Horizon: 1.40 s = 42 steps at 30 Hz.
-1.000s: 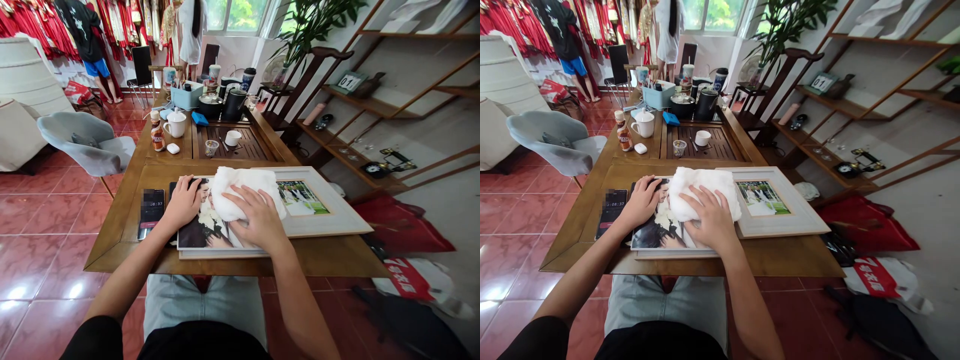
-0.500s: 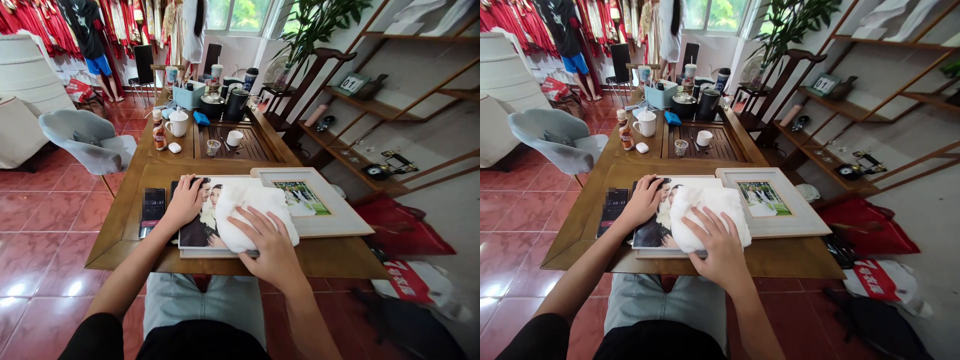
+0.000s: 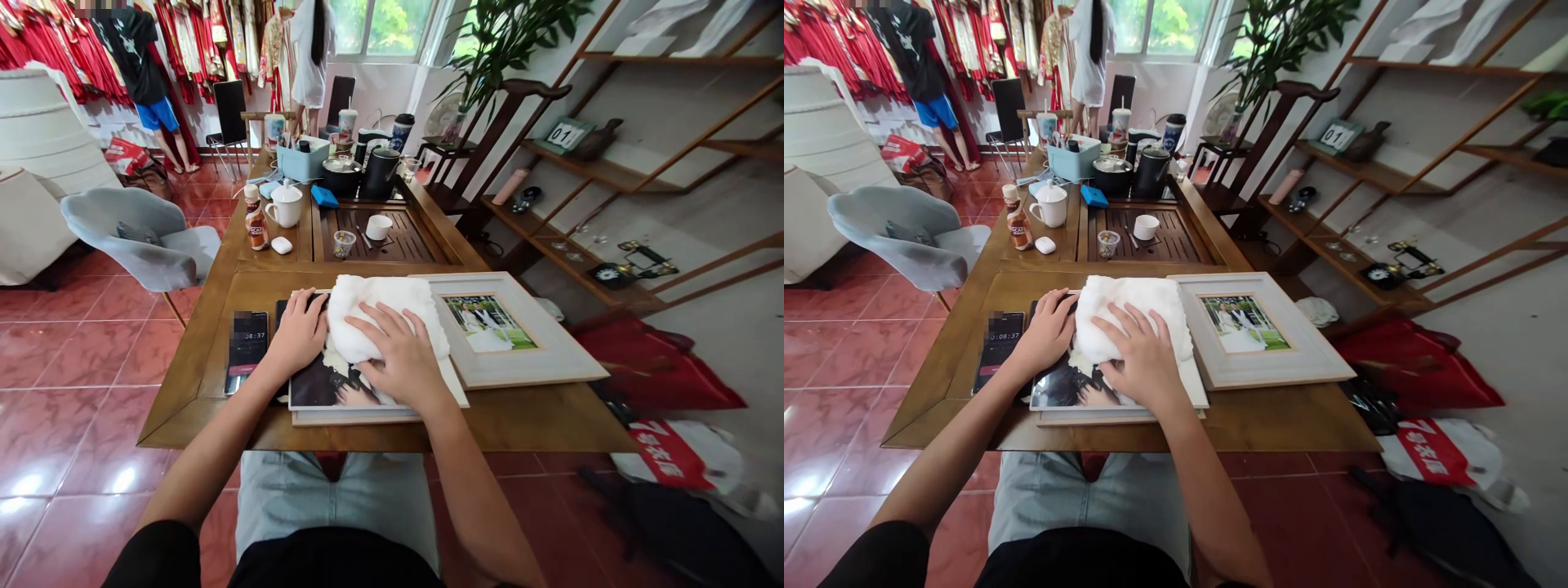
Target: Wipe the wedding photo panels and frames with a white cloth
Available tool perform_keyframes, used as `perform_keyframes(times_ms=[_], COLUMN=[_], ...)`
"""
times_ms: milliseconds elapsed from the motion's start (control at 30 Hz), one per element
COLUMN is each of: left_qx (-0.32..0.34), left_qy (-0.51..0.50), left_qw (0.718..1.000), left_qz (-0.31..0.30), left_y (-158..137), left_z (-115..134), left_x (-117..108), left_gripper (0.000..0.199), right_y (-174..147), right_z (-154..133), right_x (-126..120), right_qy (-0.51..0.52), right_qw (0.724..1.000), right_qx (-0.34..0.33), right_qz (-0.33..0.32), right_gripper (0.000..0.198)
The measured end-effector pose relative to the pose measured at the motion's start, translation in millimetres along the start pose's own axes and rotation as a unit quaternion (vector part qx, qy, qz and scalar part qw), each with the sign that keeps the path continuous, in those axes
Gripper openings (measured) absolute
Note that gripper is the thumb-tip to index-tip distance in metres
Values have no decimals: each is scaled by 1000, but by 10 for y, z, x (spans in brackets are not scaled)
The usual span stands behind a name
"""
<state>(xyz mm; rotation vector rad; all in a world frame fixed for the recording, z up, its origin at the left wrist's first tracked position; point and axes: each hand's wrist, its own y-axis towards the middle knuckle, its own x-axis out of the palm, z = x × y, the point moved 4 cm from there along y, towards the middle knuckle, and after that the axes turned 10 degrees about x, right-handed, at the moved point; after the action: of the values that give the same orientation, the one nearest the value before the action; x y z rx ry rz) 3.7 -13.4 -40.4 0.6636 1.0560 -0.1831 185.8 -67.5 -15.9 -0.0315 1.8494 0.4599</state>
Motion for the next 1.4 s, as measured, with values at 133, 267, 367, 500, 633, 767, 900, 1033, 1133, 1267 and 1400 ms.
perform_keyframes(times_ms=[133,267,367,500,633,767,900,1033,1133,1267,1400], left_qx=[0,-1,0,2,1,0,-3,-1,4,4,9], left_qy=[-3,-5,-6,-10,-9,-8,-7,-5,-7,-9,-12], left_qw=[1000,1000,1000,1000,1000,1000,1000,1000,1000,1000,1000], left_qz=[-1,1,2,5,4,2,-1,0,0,2,6], left_y=[0,4,8,11,8,5,1,-2,0,8,14], left_z=[6,-1,1,16,14,0,-7,-8,-9,-5,14], left_x=[-10,-6,-8,-18,-15,-5,-3,-7,-7,-8,-20], left_gripper=[43,42,41,41,41,41,41,42,42,41,40], right_y=[-60,-255,-447,-624,-581,-358,-113,-18,-98,-356,-607], right_z=[-32,-101,-149,-178,-173,-161,-150,-144,-160,-202,-231], right_x=[-26,-66,-98,-133,-141,-89,-17,14,0,-54,-115], right_qy=[4,-2,-4,-2,1,3,2,-3,-7,-7,-3], right_qw=[1000,1000,1000,1000,1000,1000,1000,1000,1000,1000,1000], right_qx=[-1,-15,-22,-26,-22,-6,13,23,16,9,0], right_qz=[3,7,10,7,6,0,0,5,6,6,11], right_gripper=[57,56,56,58,56,54,57,56,55,53,55])
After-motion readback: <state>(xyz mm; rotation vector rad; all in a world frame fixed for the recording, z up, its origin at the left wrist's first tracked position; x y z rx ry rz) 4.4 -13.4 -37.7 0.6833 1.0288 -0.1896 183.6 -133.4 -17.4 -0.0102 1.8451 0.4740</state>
